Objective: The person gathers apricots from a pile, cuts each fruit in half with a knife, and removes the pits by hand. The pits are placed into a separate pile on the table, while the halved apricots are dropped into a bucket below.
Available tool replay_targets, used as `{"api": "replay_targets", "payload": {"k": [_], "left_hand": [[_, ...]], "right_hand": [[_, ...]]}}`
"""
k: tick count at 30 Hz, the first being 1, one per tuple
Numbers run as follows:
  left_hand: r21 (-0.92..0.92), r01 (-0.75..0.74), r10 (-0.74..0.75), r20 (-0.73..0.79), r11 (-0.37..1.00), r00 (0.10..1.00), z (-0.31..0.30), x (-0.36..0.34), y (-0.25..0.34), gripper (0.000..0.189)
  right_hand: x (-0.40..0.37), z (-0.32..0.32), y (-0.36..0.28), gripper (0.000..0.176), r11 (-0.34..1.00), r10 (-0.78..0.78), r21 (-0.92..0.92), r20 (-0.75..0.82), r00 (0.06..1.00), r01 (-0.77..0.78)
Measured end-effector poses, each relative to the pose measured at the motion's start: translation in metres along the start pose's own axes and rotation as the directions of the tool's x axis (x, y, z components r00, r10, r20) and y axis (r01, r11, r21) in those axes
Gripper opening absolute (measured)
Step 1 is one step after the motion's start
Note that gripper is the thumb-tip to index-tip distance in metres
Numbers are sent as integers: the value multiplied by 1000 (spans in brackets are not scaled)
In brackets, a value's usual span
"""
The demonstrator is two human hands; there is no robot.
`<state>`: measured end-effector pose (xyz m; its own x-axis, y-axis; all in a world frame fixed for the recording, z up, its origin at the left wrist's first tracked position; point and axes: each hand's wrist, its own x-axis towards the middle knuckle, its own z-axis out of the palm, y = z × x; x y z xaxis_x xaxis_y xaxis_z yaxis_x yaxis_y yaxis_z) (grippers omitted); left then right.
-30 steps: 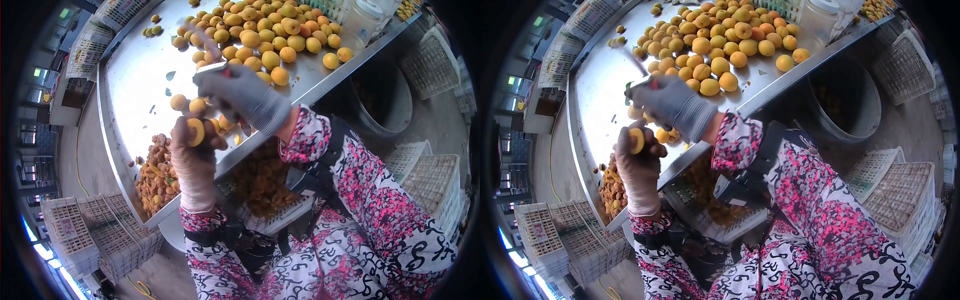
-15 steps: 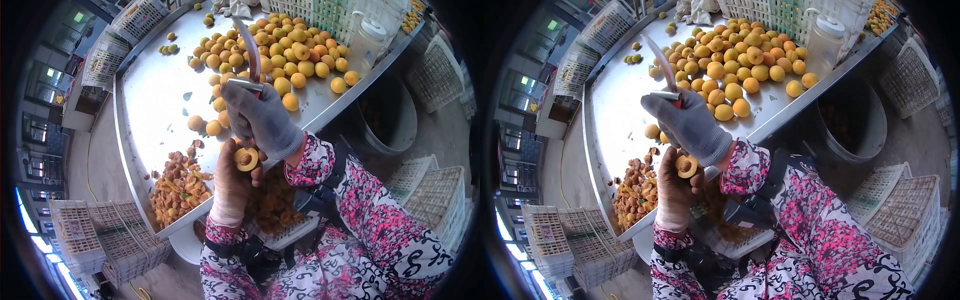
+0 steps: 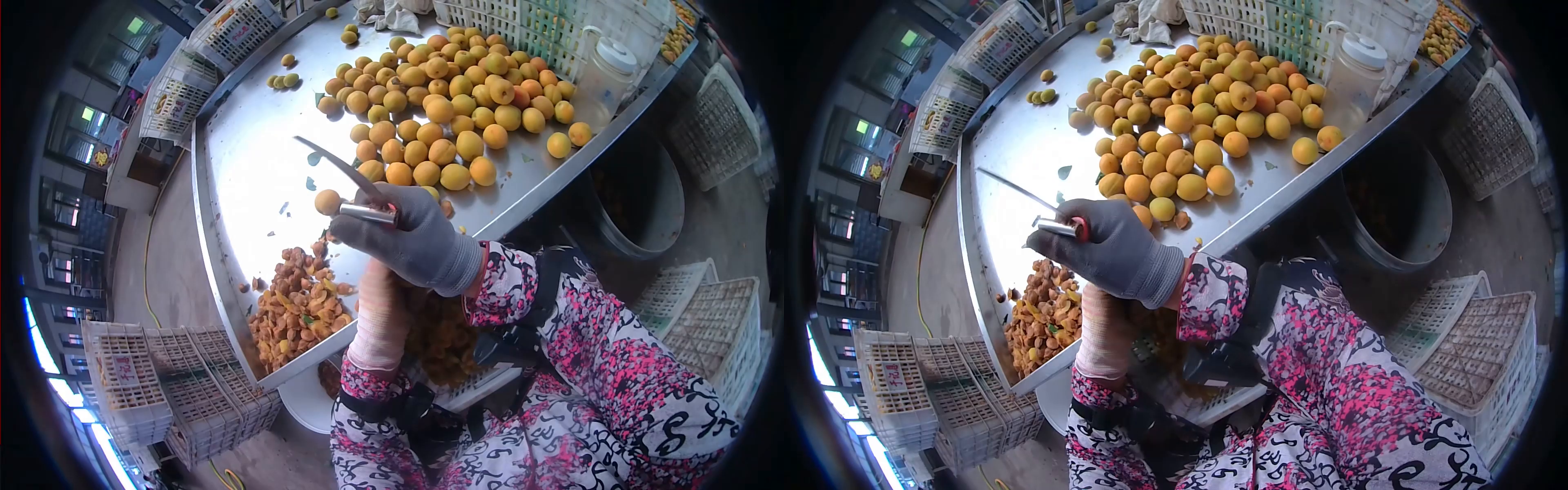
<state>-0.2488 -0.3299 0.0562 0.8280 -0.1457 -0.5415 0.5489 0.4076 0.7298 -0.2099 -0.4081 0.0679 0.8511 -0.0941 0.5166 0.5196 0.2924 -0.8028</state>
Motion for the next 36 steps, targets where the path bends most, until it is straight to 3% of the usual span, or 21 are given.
{"api": "replay_targets", "payload": {"k": [1, 2, 3, 4, 5, 7, 9, 12, 13, 15, 16, 18, 21, 22, 26, 29, 31, 32, 33, 35, 36], "left_hand": [[-2, -1, 1, -1, 1000, 1000, -4, 1, 1, 25], [43, 5, -7, 46, 999, 999, -11, 3, 2, 26], [87, 7, -15, 93, 996, 996, -16, 3, 3, 27], [84, 2, -9, 89, 996, 996, -15, 1, 5, 27], [87, 29, -34, 62, 996, 998, -10, -1, 8, 26], [89, 57, -61, 35, 994, 998, -10, 0, 9, 26], [-21, 141, -136, 165, 990, 977, -18, 5, 6, 29], [-36, 178, -162, 280, 983, 946, -30, 7, 7, 26], [-35, 176, -159, 281, 984, 947, -35, 10, 5, 26], [108, 17, -61, 419, 994, 906, -42, 17, 0, 36], [108, 16, -60, 420, 994, 906, -42, 20, 0, 36], [-236, 215, -74, 492, 948, 867, -37, 25, 3, 44], [-269, 171, -57, 386, 948, 921, -33, 25, 1, 41], [-260, 169, -35, 451, 951, 892, -42, 31, -3, 40], [-320, 169, -20, 420, 932, 907, -41, 34, -12, 37], [-360, 240, -143, 276, 901, 951, -32, 37, -13, 31], [-467, 259, -135, 281, 845, 950, -29, 39, -15, 30], [-466, 259, -138, 278, 846, 951, -29, 37, -15, 30], [-442, 276, -149, 301, 854, 942, -29, 35, -14, 28], [-391, 306, -170, 346, 868, 923, -29, 29, -9, 29], [-326, 271, -128, 398, 906, 908, -31, 28, -5, 30]], "right_hand": [[1, -1, -2, 22, 1000, 0, 1, 2, 1000, 0], [1, -5, -7, 22, 951, 256, 205, -105, 961, -231], [6, -10, -13, 23, 810, 506, 419, -149, 849, -410], [18, -33, -2, 32, 377, 460, 749, 360, 812, -545], [11, -37, 10, 32, 376, 458, 747, 365, 811, -549], [9, -30, 0, 43, 603, 603, 617, 61, 795, -505], [7, -28, 1, 43, 588, 623, 628, 51, 781, -510], [5, -26, 1, 41, 569, 605, 650, 83, 792, -503], [6, -21, -5, 39, 620, 621, 597, 25, 783, -510], [8, -18, -10, 37, 665, 631, 538, -34, 775, -518], [8, -17, -11, 34, 703, 610, 522, -92, 787, -483], [9, -21, -10, 30, 710, 542, 603, -136, 829, -364], [15, -33, 0, 30, 692, 527, 645, -143, 838, -324], [15, -33, 0, 31, 688, 532, 653, -156, 832, -317], [13, -28, 1, 29, 680, 551, 671, -202, 810, -295], [10, -18, -1, 34, 752, 561, 542, -227, 796, -375], [3, -6, 2, 24, 930, 323, 267, -270, 907, -252], [-1, -7, 1, 28, 954, 283, 155, -166, 945, -259], [1, -13, 9, 28, 953, 285, 156, -168, 944, -260], [10, -28, 34, 32, 847, 437, 409, -168, 884, -340], [15, -29, 13, 35, 580, 647, 730, -141, 749, -363]]}}
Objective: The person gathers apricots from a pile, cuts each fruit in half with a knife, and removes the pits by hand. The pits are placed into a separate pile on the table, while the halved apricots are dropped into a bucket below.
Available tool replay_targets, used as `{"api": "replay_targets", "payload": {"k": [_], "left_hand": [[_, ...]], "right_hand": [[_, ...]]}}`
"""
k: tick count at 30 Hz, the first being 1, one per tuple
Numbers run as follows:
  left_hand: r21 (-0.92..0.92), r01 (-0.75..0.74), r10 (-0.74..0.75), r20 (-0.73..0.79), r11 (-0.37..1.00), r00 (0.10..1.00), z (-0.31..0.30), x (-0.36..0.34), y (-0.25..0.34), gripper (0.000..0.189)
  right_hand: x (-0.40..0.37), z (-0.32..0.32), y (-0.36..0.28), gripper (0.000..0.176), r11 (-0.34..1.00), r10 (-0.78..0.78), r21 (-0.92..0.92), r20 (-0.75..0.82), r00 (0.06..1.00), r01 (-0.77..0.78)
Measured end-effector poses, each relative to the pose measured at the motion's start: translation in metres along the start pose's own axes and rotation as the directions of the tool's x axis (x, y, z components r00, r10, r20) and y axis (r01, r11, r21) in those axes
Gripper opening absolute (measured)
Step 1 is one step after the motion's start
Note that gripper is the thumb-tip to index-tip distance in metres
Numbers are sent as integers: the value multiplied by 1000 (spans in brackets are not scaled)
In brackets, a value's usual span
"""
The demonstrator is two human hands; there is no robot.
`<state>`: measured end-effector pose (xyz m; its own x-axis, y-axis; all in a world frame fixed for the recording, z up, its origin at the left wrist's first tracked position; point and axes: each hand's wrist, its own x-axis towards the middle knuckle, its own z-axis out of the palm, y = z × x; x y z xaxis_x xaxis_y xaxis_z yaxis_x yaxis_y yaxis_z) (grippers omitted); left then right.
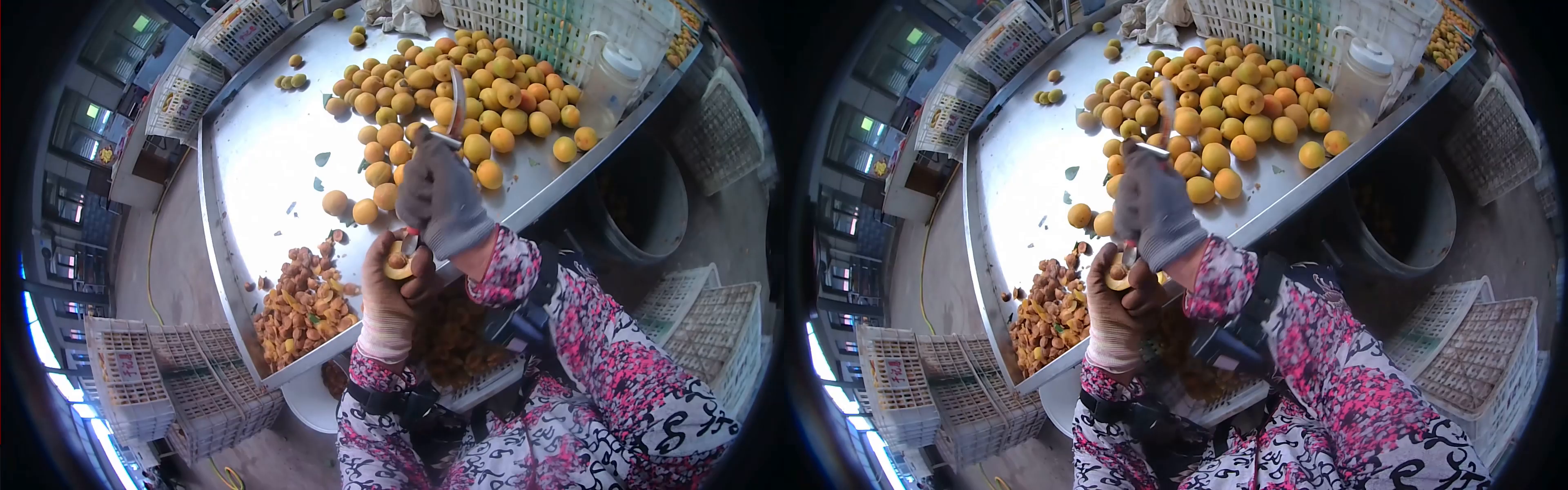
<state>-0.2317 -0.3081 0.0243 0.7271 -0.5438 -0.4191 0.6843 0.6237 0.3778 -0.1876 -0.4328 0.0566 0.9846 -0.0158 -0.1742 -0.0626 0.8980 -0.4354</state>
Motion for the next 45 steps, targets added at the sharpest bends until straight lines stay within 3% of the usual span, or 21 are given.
{"api": "replay_targets", "payload": {"k": [4, 7, 8, 9, 11, 12, 14, 21, 24, 26, 27, 29, 30, 31, 33, 35, 39, 41, 42, 43, 45], "left_hand": [[210, -168, 195, -113, 963, 974, 18, -7, -7, 32], [296, -164, 229, -199, 941, 953, -3, 7, -10, 31], [108, -164, 184, -213, 981, 960, -8, 14, -10, 30], [-84, -161, 139, -219, 983, 966, -4, 18, -8, 28], [-155, -96, 52, -264, 983, 963, 6, 9, -5, 29], [-25, -97, 91, -168, 995, 982, 5, 5, -4, 30], [106, -110, 117, -65, 988, 991, 4, 3, -5, 32], [159, -120, 156, -237, 980, 959, -5, 4, -10, 27], [119, -90, 110, -180, 989, 977, -8, -2, -7, 23], [152, -57, 52, 35, 987, 998, -17, -2, -4, 22], [153, -57, 52, 36, 987, 998, -11, 2, -8, 22], [388, -257, 404, -366, 885, 838, 8, 11, -19, 22], [390, -255, 404, -367, 885, 838, 10, 8, -16, 22], [325, -184, 283, -291, 928, 914, 10, 3, -9, 22], [262, -102, 158, -201, 960, 967, 6, -1, -4, 22], [207, -83, 104, -89, 975, 991, 0, 1, -2, 22], [185, -85, 121, -191, 979, 974, 2, -2, -2, 23], [120, -19, 30, -87, 993, 996, -9, -3, 2, 20], [120, -20, 31, -87, 993, 996, -9, -3, 1, 20], [209, -68, 86, -82, 976, 993, -9, -5, 0, 20], [380, -158, 193, -56, 911, 980, -9, -7, -2, 19]], "right_hand": [[-6, 6, -1, 38, 999, -41, -12, -3, 999, 41], [-20, 13, 12, 24, 775, -421, -488, 75, 904, 401], [-21, 6, 14, 21, 665, -386, -532, 356, 851, 524], [-25, 7, 14, 22, 611, -386, -557, 411, 826, 562], [-6, 7, 24, 19, 552, -674, -451, 255, 693, 702], [-8, 10, -2, 24, 985, -123, -121, -7, 992, 122], [-3, 6, -6, 28, 991, -108, -80, 2, 994, 108], [-12, 17, -4, 39, 987, -33, -157, 10, 999, 34], [-13, 15, -3, 39, 982, -4, -190, 95, 995, 22], [-8, 4, 0, 34, 991, -7, -132, 198, 980, 34], [-9, 6, 9, 34, 991, -8, -132, 198, 980, 35], [-13, 16, 30, 21, 732, -386, -403, 420, 821, 550], [-20, 13, 18, 22, 589, -304, -549, 530, 792, 593], [-21, 16, 12, 22, 589, -304, -548, 530, 791, 594], [-19, 19, 2, 22, 935, -53, -339, 152, 987, 102], [-14, 9, 2, 22, 960, 11, -278, 171, 985, 37], [-12, 8, 5, 22, 995, 80, -61, 119, 990, -74], [-14, 14, 7, 22, 981, 194, -12, 130, 972, -194], [-32, 22, 11, 23, 812, -198, -458, 367, 909, 362], [-24, 18, 21, 22, 674, -277, -498, 514, 812, 545], [-27, 13, 33, 20, 517, -215, -517, 694, 688, 683]]}}
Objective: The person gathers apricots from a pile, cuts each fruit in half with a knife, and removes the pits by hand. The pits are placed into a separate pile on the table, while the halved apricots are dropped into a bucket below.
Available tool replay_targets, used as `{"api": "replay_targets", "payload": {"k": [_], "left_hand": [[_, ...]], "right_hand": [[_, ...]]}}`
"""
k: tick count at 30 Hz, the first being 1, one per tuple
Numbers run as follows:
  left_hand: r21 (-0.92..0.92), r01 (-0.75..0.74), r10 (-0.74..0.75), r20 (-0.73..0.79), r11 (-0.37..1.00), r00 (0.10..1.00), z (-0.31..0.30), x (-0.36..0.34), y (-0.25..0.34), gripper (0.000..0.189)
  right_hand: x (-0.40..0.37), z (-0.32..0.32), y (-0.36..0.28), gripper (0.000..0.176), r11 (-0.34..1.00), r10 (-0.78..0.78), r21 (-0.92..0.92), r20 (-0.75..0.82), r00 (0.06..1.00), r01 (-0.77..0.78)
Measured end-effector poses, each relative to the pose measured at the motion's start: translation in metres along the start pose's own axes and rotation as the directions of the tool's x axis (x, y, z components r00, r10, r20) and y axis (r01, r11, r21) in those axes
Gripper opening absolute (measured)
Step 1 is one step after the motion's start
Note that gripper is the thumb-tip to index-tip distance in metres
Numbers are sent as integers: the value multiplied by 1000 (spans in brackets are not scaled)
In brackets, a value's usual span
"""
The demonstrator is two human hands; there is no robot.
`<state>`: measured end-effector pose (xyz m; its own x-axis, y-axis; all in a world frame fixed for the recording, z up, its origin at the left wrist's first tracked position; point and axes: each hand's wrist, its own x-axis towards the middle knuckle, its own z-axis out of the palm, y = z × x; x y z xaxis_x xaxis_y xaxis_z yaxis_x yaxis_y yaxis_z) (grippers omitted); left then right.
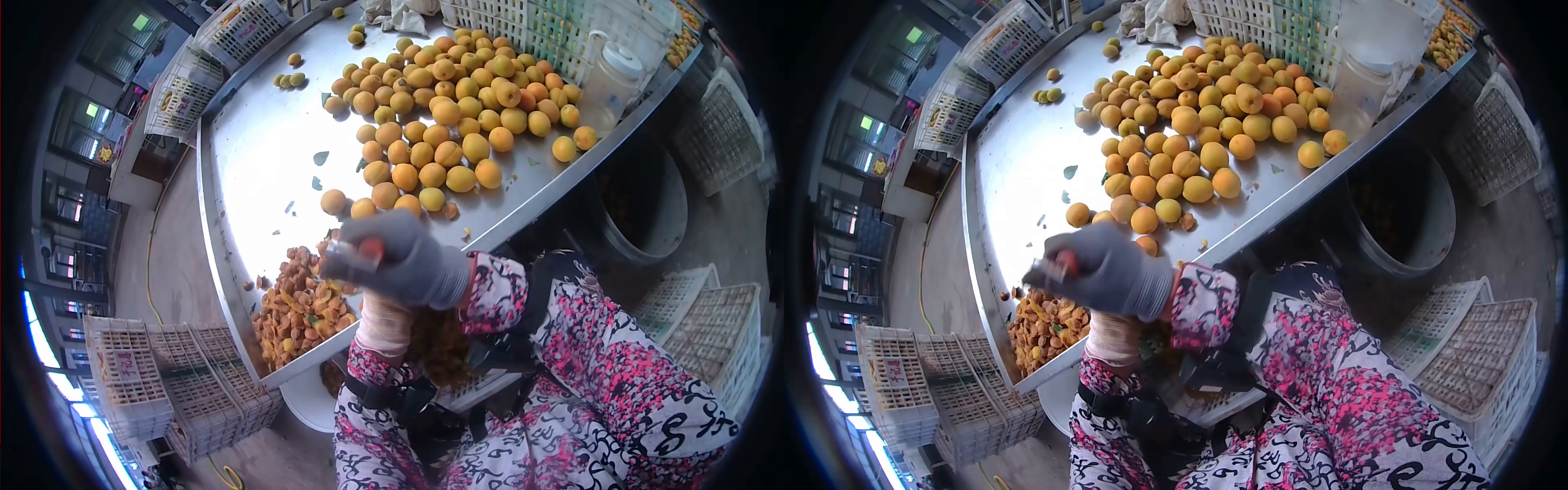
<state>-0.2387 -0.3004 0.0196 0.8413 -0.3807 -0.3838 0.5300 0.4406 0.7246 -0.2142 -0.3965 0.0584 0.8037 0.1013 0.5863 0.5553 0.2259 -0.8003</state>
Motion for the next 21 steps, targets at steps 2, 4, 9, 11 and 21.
{"api": "replay_targets", "payload": {"k": [2, 4, 9, 11, 21], "left_hand": [[173, -110, 111, 7, 979, 994, 3, -2, -1, 19], [338, -212, 211, 40, 917, 977, 8, -2, -3, 19], [665, -438, 417, 205, 604, 886, 21, -6, -5, 18], [749, -505, 479, 286, 429, 830, 23, -11, -3, 17], [375, -85, 154, -158, 923, 975, 28, -1, -1, 30]], "right_hand": [[-4, 2, -5, 22, 969, -105, -204, 160, 981, 137], [-6, 6, -6, 24, 948, -103, -275, 208, 973, 159], [7, -5, 6, 22, 980, 193, 37, 58, 979, -195], [16, -21, -4, 29, 675, 648, 440, 30, 761, -592], [-12, 11, -12, 23, 889, 22, -404, 508, 861, 216]]}}
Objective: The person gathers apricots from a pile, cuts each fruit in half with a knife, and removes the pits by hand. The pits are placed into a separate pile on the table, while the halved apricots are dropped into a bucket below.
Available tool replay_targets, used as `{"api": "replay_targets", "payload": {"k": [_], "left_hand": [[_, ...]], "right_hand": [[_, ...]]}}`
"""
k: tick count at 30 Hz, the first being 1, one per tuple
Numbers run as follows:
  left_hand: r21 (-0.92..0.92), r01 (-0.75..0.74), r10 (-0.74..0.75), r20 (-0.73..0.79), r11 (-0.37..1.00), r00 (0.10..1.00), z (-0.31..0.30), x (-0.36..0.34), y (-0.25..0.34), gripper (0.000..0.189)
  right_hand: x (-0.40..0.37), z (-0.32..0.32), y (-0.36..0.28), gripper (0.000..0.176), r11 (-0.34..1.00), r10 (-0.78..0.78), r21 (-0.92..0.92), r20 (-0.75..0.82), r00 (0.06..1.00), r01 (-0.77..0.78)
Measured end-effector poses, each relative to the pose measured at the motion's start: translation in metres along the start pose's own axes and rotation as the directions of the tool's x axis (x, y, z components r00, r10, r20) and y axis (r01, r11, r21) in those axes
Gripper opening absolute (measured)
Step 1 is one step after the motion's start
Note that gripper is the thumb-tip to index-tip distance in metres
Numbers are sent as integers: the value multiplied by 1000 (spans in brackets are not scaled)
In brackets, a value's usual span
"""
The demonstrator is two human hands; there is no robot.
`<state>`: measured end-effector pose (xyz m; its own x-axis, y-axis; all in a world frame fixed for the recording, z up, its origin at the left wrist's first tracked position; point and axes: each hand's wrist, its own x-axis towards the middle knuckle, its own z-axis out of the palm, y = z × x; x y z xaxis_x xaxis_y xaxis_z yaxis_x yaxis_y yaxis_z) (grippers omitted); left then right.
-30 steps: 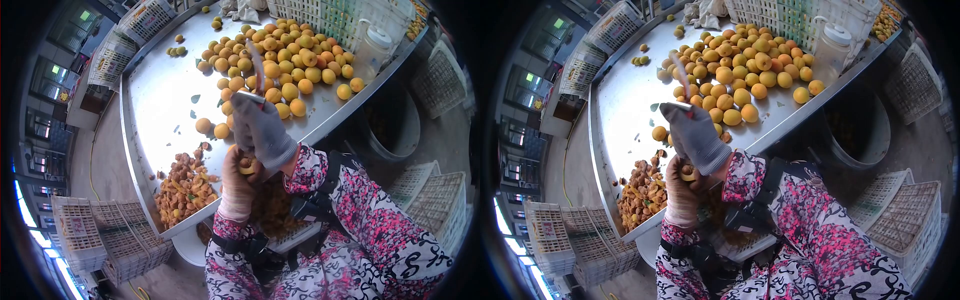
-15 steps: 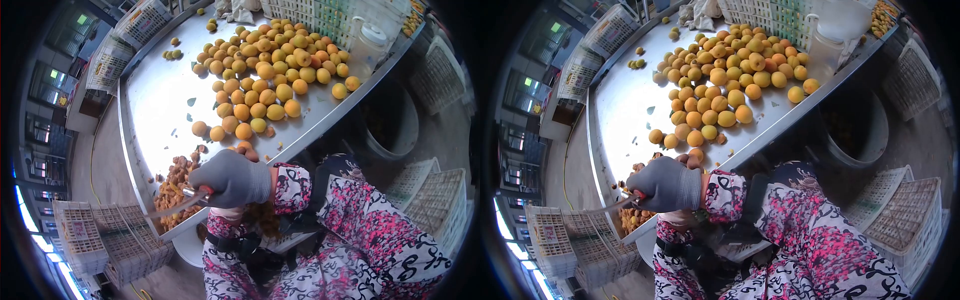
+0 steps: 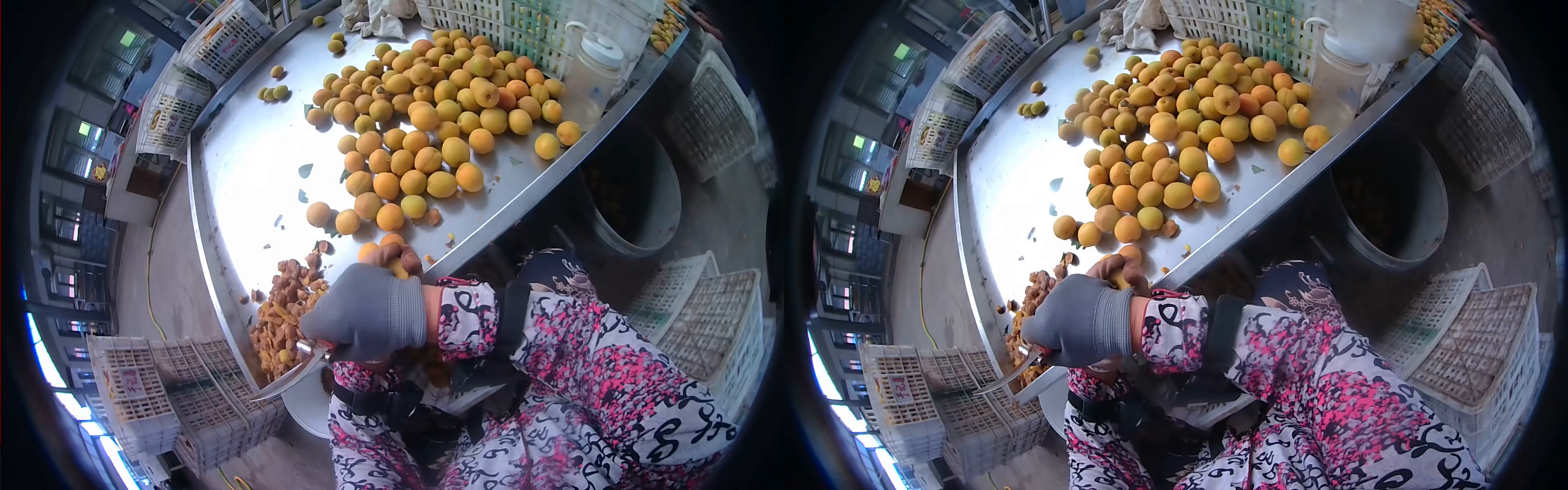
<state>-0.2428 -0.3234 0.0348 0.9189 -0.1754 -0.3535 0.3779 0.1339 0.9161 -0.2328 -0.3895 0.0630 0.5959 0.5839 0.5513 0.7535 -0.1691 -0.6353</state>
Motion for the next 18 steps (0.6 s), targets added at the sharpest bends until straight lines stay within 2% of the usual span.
{"api": "replay_targets", "payload": {"k": [1, 2, 3, 5, 6, 7, 8, 9, 10, 11, 12, 13, 14, 15, 16, 18], "left_hand": [[466, -49, 57, -4, 883, 998, 0, 1, 3, 47], [649, -105, 125, 16, 754, 992, 4, -1, 5, 36], [650, -107, 126, 17, 752, 992, -1, 4, -5, 36], [329, -205, 192, 73, 922, 979, -14, 16, -28, 27], [330, -204, 190, 74, 922, 979, -19, 17, -30, 27], [-132, -9, 27, 134, 991, 991, -22, 16, -22, 27], [-545, 223, -92, 257, 808, 962, -23, 15, -19, 27], [-544, 226, -96, 257, 808, 962, -27, 20, -30, 27], [-748, 195, -32, 227, 634, 973, -33, 29, -45, 29], [-898, 154, 23, 180, 413, 983, -40, 35, -59, 31], [-783, 101, 230, 300, 614, 926, -20, 22, -45, 33], [-782, 102, 230, 301, 615, 926, -23, 25, -47, 33], [-629, -14, 206, 233, 777, 950, -28, 30, -51, 34], [-432, -114, 200, 157, 895, 967, -31, 32, -53, 35], [-385, -72, 114, 85, 920, 990, -14, 18, -35, 42], [-444, -14, 78, 125, 896, 989, -12, 20, -28, 46]], "right_hand": [[0, 0, -1, 23, 1000, 0, 0, -3, 1000, 0], [1, 0, -2, 21, 999, 20, -29, 25, 999, -19], [1, 0, -3, 20, 998, 42, -57, 54, 998, -39], [1, 4, -2, 19, 995, 59, -77, -4, 998, -59], [0, 5, -1, 18, 993, 74, -93, -60, 995, -79], [2, 4, -2, 18, 992, 77, -92, -61, 995, -82], [4, 3, -4, 20, 978, 182, -78, -131, 975, -193], [6, 1, -4, 23, 952, 285, -56, -199, 938, -301], [6, 1, -2, 21, 958, 255, -33, -350, 901, -284], [7, -1, 1, 21, 958, 257, -32, -350, 901, -286], [8, -4, 3, 23, 943, 322, 79, -446, 835, -322], [11, -7, 6, 28, 920, 391, 193, -527, 755, -341], [13, -8, 18, 28, 906, 423, 275, -584, 693, -321], [15, -14, 17, 22, 809, 554, 537, -562, 614, -238], [14, -18, 20, 22, 778, 593, 573, -531, 606, -259], [14, -23, 23, 24, 744, 631, 607, -498, 596, -280]]}}
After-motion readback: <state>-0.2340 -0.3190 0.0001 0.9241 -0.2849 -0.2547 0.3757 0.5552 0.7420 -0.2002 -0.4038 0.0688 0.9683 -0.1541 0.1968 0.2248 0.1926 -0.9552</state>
